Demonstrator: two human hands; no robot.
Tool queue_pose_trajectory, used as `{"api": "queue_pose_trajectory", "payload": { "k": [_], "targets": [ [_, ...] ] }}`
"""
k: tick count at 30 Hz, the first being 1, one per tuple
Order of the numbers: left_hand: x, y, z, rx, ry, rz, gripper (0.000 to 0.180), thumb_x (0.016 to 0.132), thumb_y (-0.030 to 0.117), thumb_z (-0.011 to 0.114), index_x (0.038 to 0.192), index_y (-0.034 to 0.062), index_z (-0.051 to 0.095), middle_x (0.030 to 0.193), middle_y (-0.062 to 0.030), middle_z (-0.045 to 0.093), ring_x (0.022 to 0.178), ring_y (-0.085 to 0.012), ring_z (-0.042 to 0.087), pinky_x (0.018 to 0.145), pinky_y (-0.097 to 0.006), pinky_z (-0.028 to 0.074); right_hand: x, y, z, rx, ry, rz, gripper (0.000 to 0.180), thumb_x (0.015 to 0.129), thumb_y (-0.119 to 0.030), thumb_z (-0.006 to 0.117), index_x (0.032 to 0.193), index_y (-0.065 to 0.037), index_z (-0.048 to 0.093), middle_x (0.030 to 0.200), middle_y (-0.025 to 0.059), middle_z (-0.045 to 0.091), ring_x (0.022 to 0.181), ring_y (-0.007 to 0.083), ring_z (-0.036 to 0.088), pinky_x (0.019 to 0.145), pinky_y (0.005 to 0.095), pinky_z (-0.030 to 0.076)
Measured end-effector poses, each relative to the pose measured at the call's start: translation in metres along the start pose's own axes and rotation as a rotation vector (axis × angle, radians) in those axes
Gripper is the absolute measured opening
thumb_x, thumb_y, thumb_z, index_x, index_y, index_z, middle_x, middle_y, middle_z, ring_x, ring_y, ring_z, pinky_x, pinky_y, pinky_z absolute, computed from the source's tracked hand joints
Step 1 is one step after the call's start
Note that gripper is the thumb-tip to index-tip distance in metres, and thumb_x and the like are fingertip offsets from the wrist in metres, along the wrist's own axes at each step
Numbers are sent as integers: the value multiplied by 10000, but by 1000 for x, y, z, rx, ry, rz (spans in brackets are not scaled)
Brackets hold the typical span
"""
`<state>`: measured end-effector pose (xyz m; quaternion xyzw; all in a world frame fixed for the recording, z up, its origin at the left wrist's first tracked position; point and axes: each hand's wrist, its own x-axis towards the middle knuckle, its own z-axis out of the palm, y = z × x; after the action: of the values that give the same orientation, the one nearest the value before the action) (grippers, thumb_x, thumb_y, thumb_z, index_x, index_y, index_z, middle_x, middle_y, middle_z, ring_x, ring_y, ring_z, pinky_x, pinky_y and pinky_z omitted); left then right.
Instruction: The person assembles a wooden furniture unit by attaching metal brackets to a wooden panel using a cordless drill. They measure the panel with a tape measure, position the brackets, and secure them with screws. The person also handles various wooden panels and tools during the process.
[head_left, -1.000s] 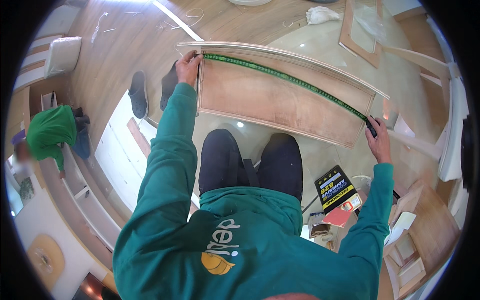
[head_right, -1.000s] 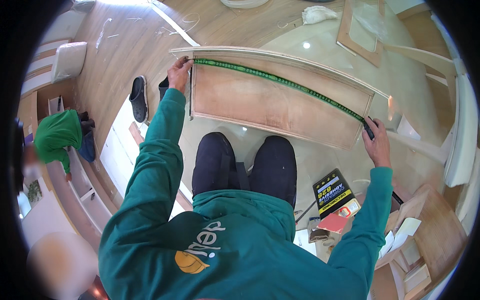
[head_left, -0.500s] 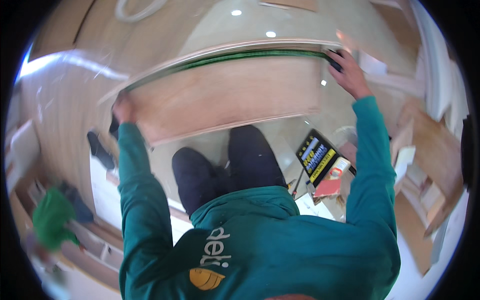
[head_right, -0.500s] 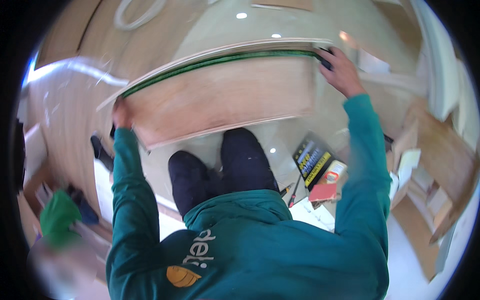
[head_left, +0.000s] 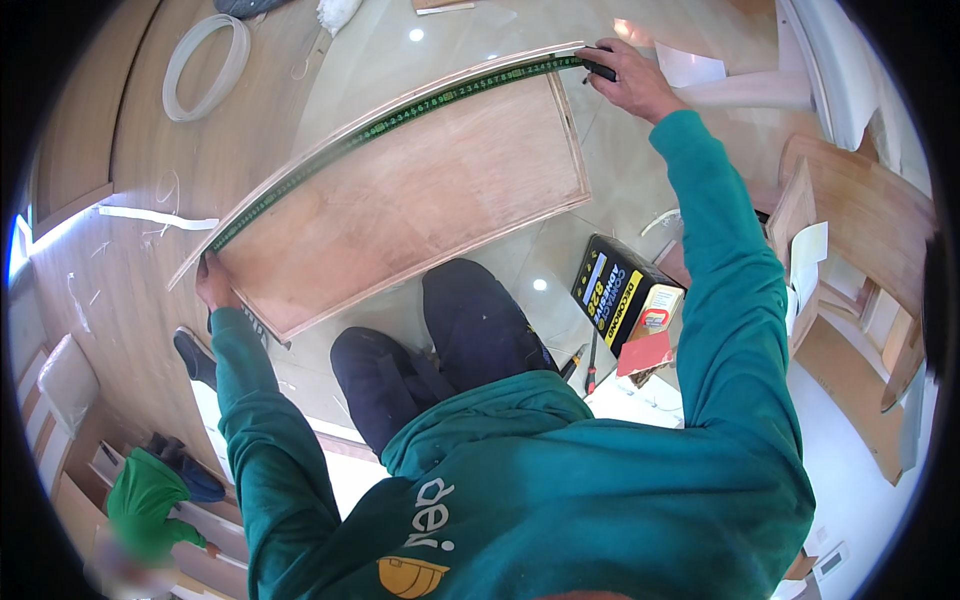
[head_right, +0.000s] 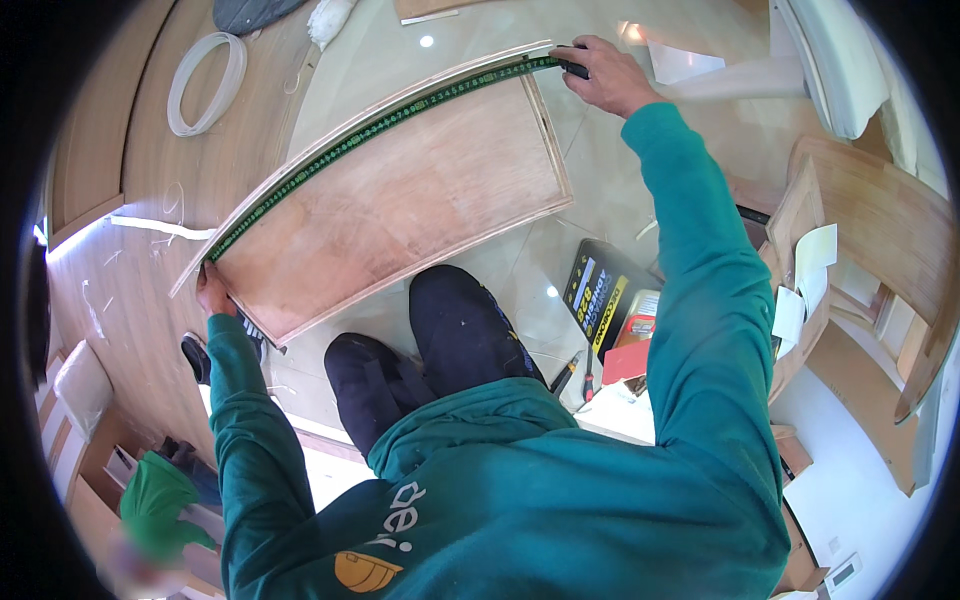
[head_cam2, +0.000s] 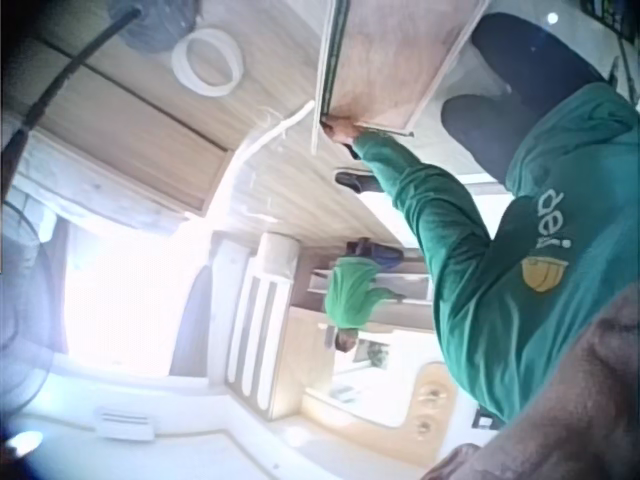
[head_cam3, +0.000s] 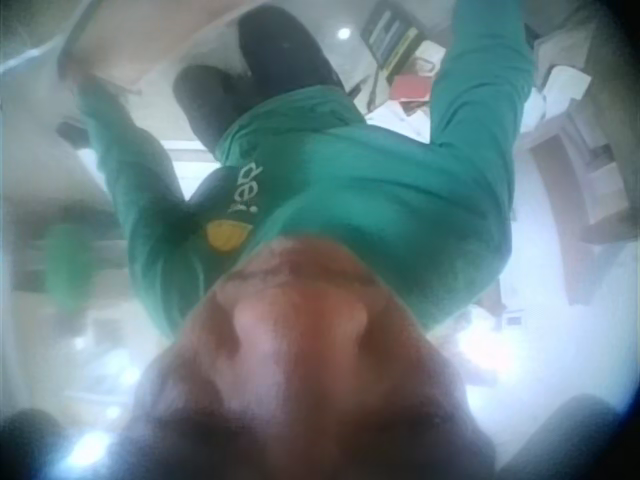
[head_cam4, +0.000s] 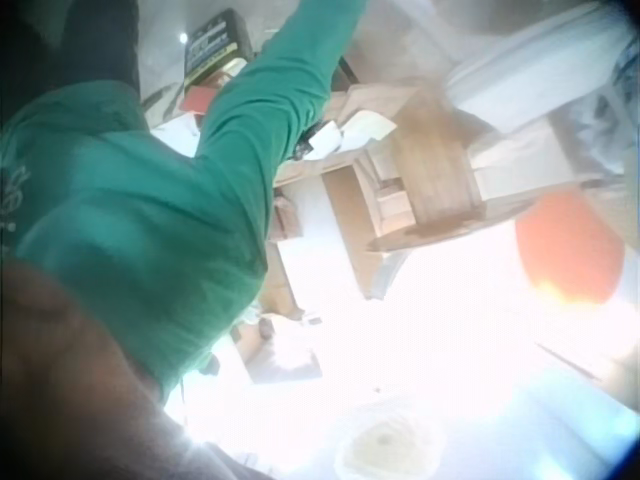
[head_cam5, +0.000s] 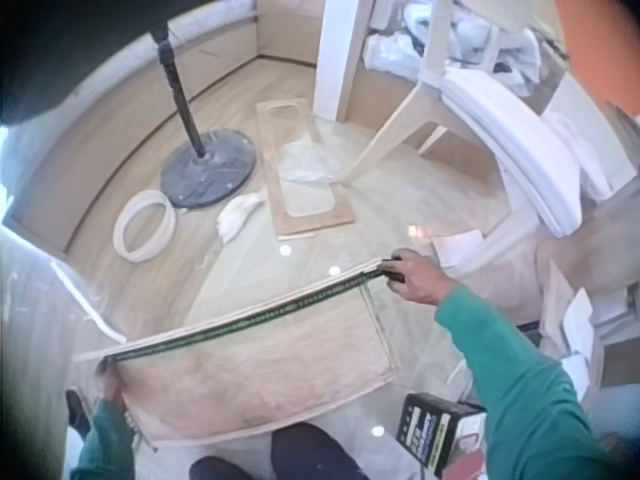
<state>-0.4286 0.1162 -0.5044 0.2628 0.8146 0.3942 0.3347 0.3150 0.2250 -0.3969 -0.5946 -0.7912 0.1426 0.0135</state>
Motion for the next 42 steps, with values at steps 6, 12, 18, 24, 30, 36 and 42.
{"api": "queue_pose_trajectory", "payload": {
  "k": [6, 12, 18, 24, 30, 36, 42],
  "targets": [
    [-4, 5, 9, 18, -5, 30, 435, 982, 201, 481, 1317, -75, 467, 1287, -129, 550, 1155, -191, 523, 983, -292, 399, -5, -1, 2, -21, 20, 19, 361, 846, -265, 570, 1200, -205, 614, 1217, 89, 536, 1122, 282, 529, 895, 398, 469],
    [-1, 9, 9, 163, -4, 46, 461, 988, 207, 440, 1354, -74, 419, 1327, -148, 513, 1185, -209, 501, 999, -318, 387, -5, 3, 7, -20, 35, 39, 380, 839, -258, 564, 1217, -228, 598, 1264, 96, 520, 1173, 282, 504, 893, 429, 464],
    [10, 4, 8, 216, -6, -21, 474, 989, 216, 418, 1364, -74, 398, 1345, -165, 493, 1190, -241, 502, 1000, -331, 385, -9, 4, 14, -75, 101, 31, 379, 844, -239, 598, 1223, -219, 591, 1256, 108, 516, 1132, 293, 527, 898, 407, 467],
    [27, -6, -3, 264, -89, -103, 489, 997, 238, 408, 1410, -15, 343, 1319, -148, 493, 1165, -229, 488, 986, -337, 383, -11, 3, 11, -65, 96, 43, 395, 833, -228, 610, 1227, -224, 582, 1265, 109, 513, 1156, 293, 513, 908, 422, 457],
    [32, -6, -14, 250, -167, -141, 488, 991, 236, 416, 1395, -31, 352, 1245, -174, 540, 1076, -263, 542, 930, -351, 423, -8, 6, 11, -59, 87, 19, 397, 831, -226, 605, 1227, -222, 581, 1269, 103, 506, 1163, 282, 505, 891, 421, 453],
    [-26, 18, 2, 828, 149, 403, 516, 956, 259, 484, 1304, -113, 402, 1210, -312, 537, 1108, -431, 533, 938, -445, 426, -14, 3, 7, -23, 74, 31, 385, 830, -225, 586, 1214, -206, 589, 1248, 96, 509, 1161, 274, 498, 870, 430, 433],
    [-205, -8, 1, 555, -458, 100, 293, 970, 216, 496, 1153, 11, 598, 979, -132, 666, 916, -231, 614, 828, -343, 477, -14, 0, -3, 28, 45, 11, 378, 825, -227, 579, 1200, -184, 592, 1229, 103, 507, 1160, 287, 486, 890, 448, 427]
  ]
}}
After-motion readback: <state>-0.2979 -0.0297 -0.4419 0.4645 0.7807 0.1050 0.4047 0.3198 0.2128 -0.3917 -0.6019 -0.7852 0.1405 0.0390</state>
